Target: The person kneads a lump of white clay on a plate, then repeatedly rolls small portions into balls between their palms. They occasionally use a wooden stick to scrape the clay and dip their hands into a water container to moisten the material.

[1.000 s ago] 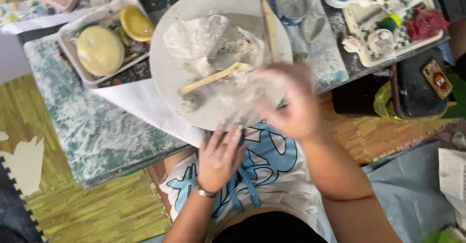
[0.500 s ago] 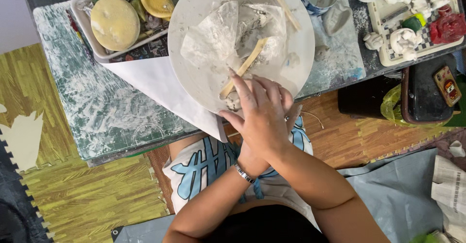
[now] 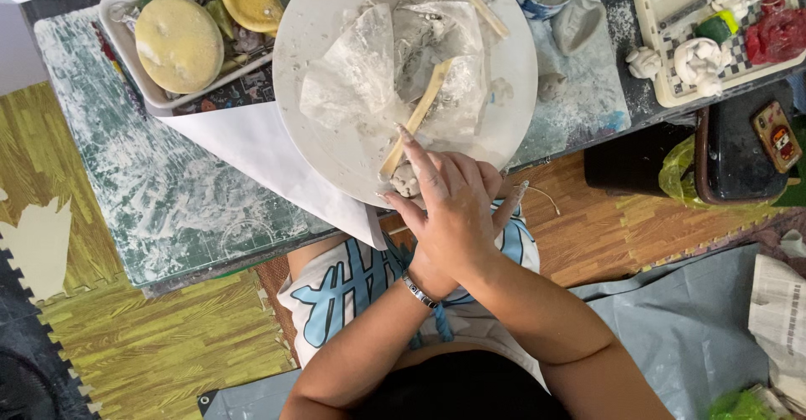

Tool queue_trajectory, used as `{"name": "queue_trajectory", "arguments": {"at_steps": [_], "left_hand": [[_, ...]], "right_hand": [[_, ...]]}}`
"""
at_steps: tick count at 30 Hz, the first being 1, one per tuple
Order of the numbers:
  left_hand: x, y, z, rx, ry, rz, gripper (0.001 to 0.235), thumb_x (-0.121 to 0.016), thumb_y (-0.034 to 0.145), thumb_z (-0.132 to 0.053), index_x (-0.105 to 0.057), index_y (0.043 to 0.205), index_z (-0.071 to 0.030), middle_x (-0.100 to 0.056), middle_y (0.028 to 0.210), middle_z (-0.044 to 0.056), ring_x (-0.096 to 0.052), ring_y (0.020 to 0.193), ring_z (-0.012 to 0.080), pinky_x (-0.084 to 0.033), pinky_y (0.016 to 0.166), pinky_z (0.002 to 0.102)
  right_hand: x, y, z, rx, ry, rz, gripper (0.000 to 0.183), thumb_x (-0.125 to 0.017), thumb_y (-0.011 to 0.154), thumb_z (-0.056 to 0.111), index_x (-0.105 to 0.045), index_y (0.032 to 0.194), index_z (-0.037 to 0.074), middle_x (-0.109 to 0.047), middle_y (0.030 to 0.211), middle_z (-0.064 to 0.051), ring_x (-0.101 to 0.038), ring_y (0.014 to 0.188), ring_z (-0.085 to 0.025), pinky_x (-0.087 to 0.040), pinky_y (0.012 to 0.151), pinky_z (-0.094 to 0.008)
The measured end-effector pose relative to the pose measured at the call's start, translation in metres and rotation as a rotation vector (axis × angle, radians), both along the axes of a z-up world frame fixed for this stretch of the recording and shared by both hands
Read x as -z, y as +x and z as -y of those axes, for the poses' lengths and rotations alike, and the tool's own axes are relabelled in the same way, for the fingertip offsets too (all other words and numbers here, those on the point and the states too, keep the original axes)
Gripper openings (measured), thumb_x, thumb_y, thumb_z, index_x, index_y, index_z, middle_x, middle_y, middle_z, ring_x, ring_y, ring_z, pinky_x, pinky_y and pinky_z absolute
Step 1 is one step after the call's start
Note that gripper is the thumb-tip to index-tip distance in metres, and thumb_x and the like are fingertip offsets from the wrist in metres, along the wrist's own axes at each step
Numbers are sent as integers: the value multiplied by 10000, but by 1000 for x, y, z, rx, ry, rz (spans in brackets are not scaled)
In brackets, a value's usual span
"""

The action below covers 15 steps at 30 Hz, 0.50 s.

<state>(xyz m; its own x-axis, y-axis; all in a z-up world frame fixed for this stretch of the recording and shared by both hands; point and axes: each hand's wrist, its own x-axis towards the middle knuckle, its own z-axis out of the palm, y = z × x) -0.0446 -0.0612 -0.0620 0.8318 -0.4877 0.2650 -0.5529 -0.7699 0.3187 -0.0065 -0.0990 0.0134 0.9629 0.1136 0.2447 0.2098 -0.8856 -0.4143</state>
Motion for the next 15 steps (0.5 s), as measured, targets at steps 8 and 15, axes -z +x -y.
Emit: {"name": "queue_trajectory", "arguments": {"at_steps": [8,15], "left_hand": [[-1,-2,-4,13,34,-24,540,-678,848,-238,-582,1372,-151,-596,1375,121,-517,1319,314,-503,975,517],[-18,-4,-44,137,-286,-43,469,-719,876,-129,-650,1339,-95,-689,1299,94,-547,1358,277,-542,894,404]], "right_hand": [[-4,-6,-7,113,87,65,754,-867,693,249,-590,1392,192,-714,1192,10,-614,1122,-234,-349,1158,-549],[12,-9,83,-144,1272,-176,812,-814,864,-78,-402,1538,111,-666,1337,-164,-670,1214,-252,-602,1020,-385]]}}
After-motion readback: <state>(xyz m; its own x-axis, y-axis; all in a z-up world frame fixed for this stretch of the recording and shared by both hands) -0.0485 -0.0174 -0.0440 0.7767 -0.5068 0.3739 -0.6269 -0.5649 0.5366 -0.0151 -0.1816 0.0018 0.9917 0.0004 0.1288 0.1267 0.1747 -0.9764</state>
